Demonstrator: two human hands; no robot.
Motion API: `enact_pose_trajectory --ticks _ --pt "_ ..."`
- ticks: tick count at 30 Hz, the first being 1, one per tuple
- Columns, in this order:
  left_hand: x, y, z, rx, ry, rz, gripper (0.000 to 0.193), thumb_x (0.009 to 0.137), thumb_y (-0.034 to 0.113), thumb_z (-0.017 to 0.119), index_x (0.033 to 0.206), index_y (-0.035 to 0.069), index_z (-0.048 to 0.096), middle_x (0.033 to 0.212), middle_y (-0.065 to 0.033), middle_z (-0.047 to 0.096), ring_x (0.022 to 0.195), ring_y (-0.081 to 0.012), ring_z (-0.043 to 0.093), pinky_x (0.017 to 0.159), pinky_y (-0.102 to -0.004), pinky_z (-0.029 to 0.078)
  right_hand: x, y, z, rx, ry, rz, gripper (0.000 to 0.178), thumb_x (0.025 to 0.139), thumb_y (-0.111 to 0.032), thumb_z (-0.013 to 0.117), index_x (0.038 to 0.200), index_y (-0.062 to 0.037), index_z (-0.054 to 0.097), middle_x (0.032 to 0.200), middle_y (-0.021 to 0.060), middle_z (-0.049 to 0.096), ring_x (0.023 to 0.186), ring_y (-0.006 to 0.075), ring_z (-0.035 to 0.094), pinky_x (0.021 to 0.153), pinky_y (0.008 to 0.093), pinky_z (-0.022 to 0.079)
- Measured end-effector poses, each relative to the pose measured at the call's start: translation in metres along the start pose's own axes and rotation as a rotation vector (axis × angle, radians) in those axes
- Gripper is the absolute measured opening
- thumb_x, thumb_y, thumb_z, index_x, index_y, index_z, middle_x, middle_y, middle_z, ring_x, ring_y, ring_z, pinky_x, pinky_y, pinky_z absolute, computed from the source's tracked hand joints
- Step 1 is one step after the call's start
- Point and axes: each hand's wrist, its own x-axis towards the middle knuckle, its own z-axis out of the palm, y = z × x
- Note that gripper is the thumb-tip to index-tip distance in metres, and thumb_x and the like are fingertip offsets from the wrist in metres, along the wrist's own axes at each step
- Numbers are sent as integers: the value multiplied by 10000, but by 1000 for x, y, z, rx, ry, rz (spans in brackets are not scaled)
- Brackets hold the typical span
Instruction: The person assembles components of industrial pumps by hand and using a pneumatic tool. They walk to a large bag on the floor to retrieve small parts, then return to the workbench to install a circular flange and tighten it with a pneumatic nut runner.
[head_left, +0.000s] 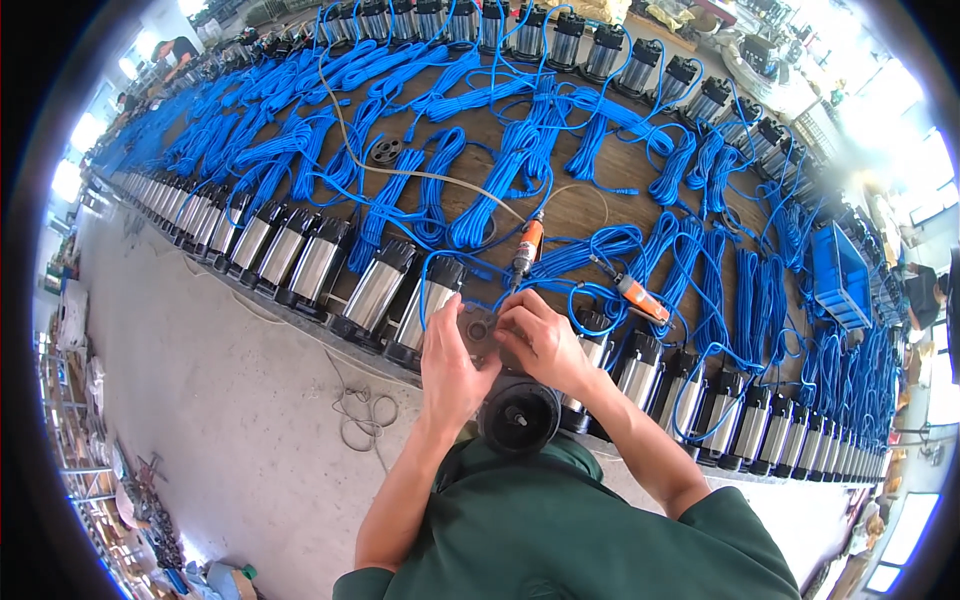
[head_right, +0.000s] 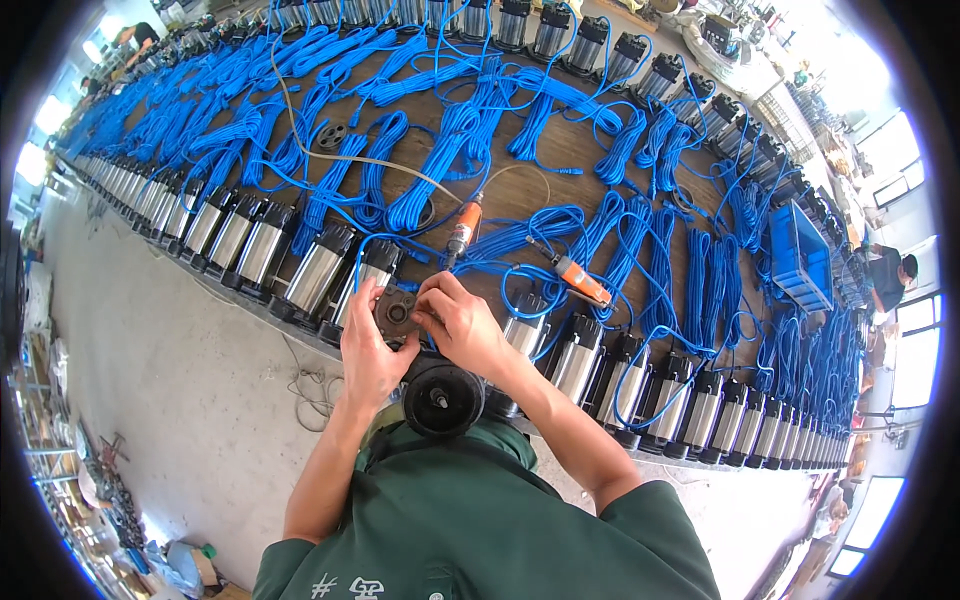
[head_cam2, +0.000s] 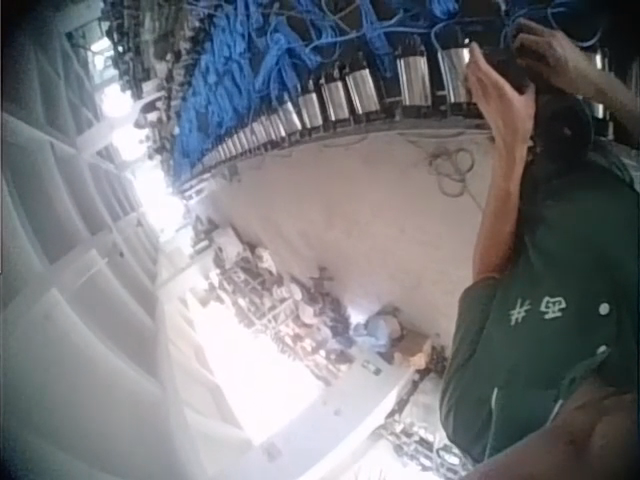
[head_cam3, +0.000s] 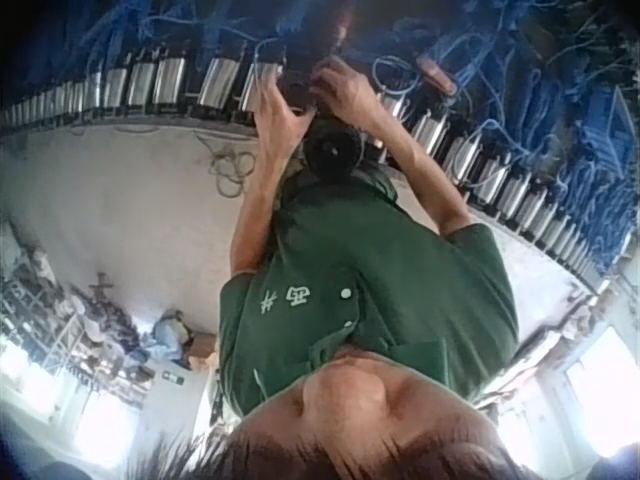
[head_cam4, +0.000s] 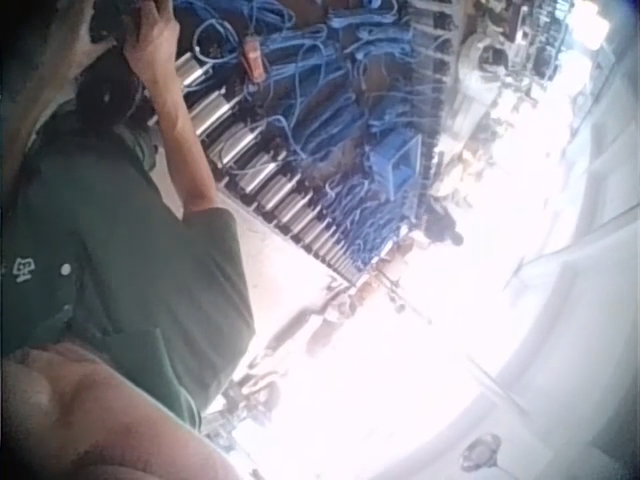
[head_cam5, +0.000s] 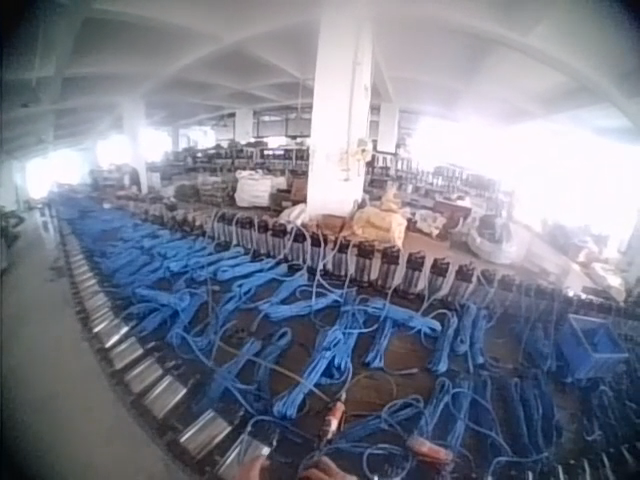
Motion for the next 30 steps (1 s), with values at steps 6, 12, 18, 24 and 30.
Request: enact_pose_trajectory --ticks 6,12,18,24,30 --pt "-2 -6 -1 -11 37 -21 857 707 27 869 1443 -33 433 1241 -233 624 1124 -419 650 971 -467 546 0 4 -2 -23 -36 -16 160 890 -3 763 999 26 650 1112 136 658 849 307 734 737 383 598" --pt "-2 -10 -2 1 72 -12 801 693 16 876 1385 4 472 1196 -201 672 1074 -361 698 942 -427 568 6 2 2 -87 -44 37 192 881 -32 797 1011 17 664 1081 122 685 825 253 740 729 359 594" --pt "-6 -13 -3 -6 98 -46 780 687 36 891 1352 3 483 1192 -212 651 1085 -398 671 942 -457 552 10 79 2 20 -3 489 174 949 -156 737 970 11 692 816 113 741 760 186 750 645 331 591" --pt "-3 -11 -1 -10 81 -22 760 699 33 890 1345 -8 491 1215 -219 635 1121 -411 639 966 -479 533 -27 196 54 -984 -436 446 153 842 -86 703 963 -21 772 996 198 780 920 336 787 804 421 646" --pt "-2 -12 -5 -55 65 2 788 706 -15 873 1383 -11 470 1296 -228 631 1199 -384 652 1048 -452 527 -20 208 50 -977 -536 397 123 821 -109 717 870 -28 794 910 205 780 914 338 785 827 422 639"
